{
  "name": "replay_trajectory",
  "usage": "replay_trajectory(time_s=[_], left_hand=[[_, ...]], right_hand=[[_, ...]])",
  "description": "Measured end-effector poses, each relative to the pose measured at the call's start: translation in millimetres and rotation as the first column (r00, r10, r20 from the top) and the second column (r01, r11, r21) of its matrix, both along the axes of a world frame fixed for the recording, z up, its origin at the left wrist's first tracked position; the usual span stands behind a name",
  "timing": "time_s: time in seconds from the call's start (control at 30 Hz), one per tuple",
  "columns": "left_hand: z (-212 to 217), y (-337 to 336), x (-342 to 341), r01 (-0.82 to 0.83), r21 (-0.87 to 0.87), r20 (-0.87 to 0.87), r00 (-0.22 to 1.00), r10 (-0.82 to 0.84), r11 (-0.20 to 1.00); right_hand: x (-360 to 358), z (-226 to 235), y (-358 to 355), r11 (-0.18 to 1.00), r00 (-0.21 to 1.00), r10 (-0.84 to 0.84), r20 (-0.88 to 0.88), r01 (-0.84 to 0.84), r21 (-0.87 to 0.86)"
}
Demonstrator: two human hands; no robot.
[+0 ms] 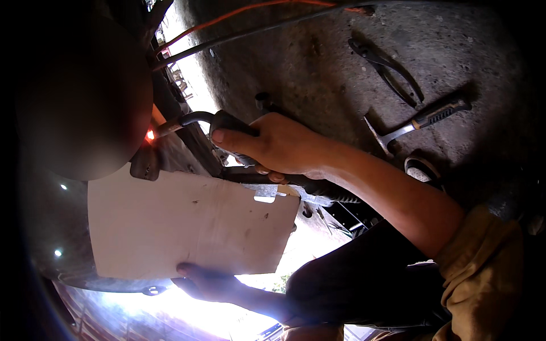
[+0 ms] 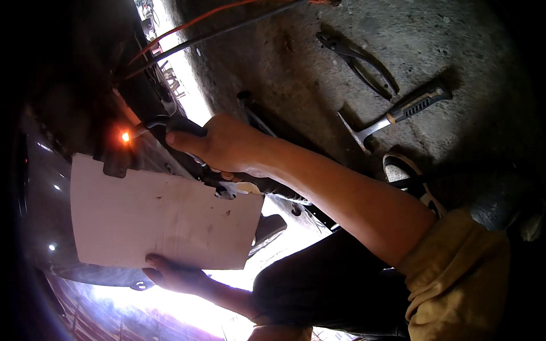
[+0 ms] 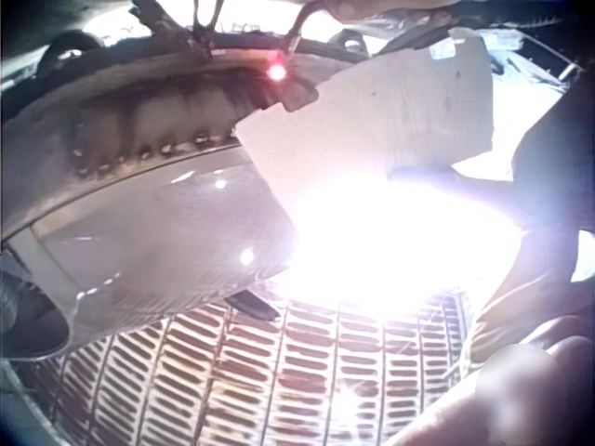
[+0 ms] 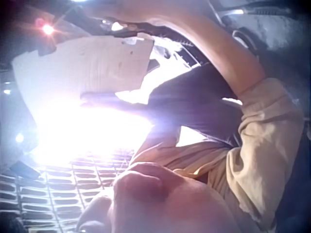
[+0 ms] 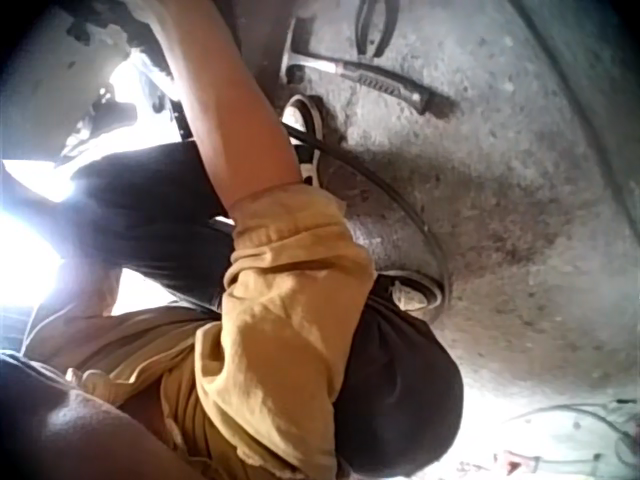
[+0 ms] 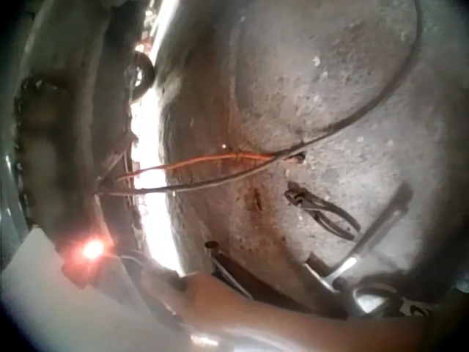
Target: The person sits on the floor and welds a white car bumper using a handheld welding torch. They hold the bumper in place with one hand while operating the torch with the other, creating bright sparks. After finishing the weld, the person stands up, walks around the garage, and picks up a metal bar.
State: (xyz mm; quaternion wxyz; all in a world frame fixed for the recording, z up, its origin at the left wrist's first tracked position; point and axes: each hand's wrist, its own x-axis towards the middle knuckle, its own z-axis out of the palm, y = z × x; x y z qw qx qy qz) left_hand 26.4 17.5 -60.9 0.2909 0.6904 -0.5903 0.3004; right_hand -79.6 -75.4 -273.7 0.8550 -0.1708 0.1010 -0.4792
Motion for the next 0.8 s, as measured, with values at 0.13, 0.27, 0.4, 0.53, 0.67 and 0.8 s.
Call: replay_trajectory(time_s=[0.13,0.27,0.4,0.53,0.67,0.8], left_hand=[[-2.4,-3.2,7.3,-0.025,0.001,0.005,1.000,0.025,1.000],[-3.8,-0.4,4.4,-0.027,-0.041,-0.008,1.000,0.027,0.999],[-1.9,1.6,10.2,0.028,-0.039,-0.029,0.999,-0.029,0.999],[-0.8,2.9,16.7,0.086,-0.050,-0.049,0.995,-0.088,0.995],[0.1,5.4,15.2,0.087,-0.052,-0.034,0.996,-0.088,0.995],[4.3,7.1,23.0,0.127,-0.041,-0.068,0.989,-0.130,0.991]], right_hand=[[1.7,-6.5,2.2,0.999,1.000,0.019,-0.011,-0.018,0.034],[3.2,-1.3,2.0,0.999,0.999,0.017,-0.031,-0.016,0.033],[-1.0,-0.9,3.9,1.000,0.998,0.013,-0.054,-0.013,0.002],[0.7,-0.9,6.5,1.000,0.995,-0.001,-0.101,0.000,-0.010],[0.2,5.7,13.4,0.999,0.998,0.039,-0.040,-0.038,0.034],[1.7,10.9,14.0,0.999,0.999,-0.003,-0.044,0.004,0.033]])
